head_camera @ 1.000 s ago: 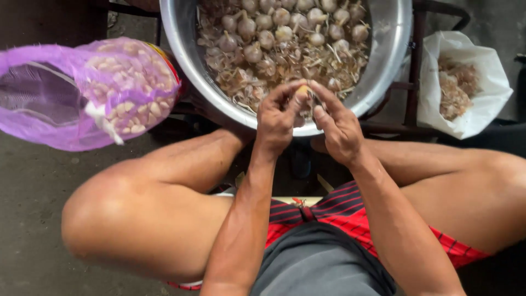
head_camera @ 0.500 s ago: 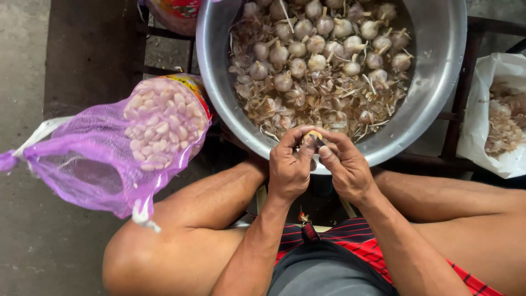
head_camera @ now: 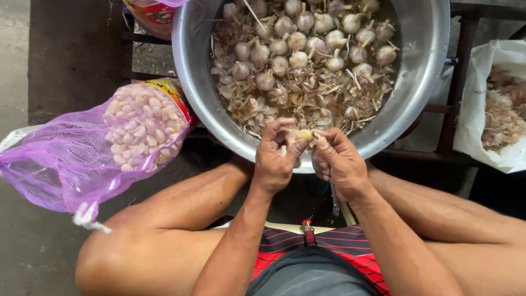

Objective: Peeling individual garlic cloves from a large metal bowl using a knife and placing the peeled cloves into a mesh bag.

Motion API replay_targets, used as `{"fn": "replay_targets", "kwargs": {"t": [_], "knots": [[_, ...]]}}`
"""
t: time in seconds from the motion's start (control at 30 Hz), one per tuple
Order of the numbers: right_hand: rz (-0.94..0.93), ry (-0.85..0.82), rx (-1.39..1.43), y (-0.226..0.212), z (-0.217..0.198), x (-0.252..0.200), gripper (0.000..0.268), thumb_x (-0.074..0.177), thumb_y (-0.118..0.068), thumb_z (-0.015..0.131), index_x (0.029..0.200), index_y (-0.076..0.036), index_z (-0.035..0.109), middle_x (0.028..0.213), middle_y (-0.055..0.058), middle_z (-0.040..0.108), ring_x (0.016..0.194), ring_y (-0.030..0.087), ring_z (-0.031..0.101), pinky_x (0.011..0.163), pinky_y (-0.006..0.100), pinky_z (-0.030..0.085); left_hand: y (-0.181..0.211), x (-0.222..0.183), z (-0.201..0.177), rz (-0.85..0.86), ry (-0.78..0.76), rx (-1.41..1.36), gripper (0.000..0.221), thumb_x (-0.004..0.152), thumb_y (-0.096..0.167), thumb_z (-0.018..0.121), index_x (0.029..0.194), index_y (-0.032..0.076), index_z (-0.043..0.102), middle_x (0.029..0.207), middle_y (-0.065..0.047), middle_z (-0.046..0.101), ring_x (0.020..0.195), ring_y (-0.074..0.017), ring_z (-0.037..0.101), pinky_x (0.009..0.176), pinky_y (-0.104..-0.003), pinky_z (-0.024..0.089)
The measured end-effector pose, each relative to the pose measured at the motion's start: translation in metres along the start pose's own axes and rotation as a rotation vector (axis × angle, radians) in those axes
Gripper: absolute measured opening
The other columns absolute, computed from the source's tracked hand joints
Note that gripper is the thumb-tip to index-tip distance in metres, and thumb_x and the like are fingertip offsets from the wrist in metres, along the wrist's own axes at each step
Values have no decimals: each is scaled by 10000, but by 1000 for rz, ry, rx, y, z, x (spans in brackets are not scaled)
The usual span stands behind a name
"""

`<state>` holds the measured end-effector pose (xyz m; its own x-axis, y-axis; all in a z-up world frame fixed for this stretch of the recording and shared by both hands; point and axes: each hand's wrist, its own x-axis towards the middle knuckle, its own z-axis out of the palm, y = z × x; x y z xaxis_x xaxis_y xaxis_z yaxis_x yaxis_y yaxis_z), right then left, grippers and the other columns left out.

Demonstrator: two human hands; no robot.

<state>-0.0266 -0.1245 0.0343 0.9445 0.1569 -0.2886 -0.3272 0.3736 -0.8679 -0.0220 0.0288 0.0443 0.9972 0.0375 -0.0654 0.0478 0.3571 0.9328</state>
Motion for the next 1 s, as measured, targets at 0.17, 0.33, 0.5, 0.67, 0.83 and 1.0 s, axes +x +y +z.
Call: {"fn": "replay_targets", "kwargs": {"t": [0.17,0.33,0.5,0.67,0.83,1.0], "knots": [[-109,71,-70,1,-10,0,137,1095,-150,524,1188,-82,597,553,23,379,436,81,394,365,179,326,18,3,15,176,59,639,55,939,158,717,961,113,740,780,-63,732,709,-202,727,667,-327,584],[-160,149,-90,16,-16,-6,146,1093,-133,526,1207,-73,595,548,19,366,426,68,369,360,186,302,24,-8,20,148,67,747,126,933,191,697,991,90,745,789,-98,745,703,-250,728,660,-360,600],[-69,154,-23,21,-9,-11,127,1087,-168,547,1179,-110,614,557,36,388,412,104,393,347,212,327,22,4,8,-245,-77,605,394,888,428,778,1125,114,773,765,-124,714,695,-209,680,703,-414,580],[66,137,85,18,-5,-12,107,1066,-218,588,1128,-139,624,585,35,420,446,127,447,372,222,361,16,9,5,-307,-70,363,342,928,273,758,1234,120,736,678,-84,696,527,-138,644,550,-298,573],[66,167,58,23,-9,-6,87,1078,-214,571,1127,-149,601,593,40,413,456,126,442,390,220,363,-1,5,0,-163,17,426,290,904,252,793,1106,51,737,773,-107,706,623,-150,634,609,-332,558],[143,77,163,14,-8,-3,80,1077,-239,572,1099,-177,618,580,15,383,442,122,430,377,206,361,-11,6,-7,-129,-1,327,255,924,188,772,1118,25,748,758,-109,704,568,-138,636,540,-301,541]]}}
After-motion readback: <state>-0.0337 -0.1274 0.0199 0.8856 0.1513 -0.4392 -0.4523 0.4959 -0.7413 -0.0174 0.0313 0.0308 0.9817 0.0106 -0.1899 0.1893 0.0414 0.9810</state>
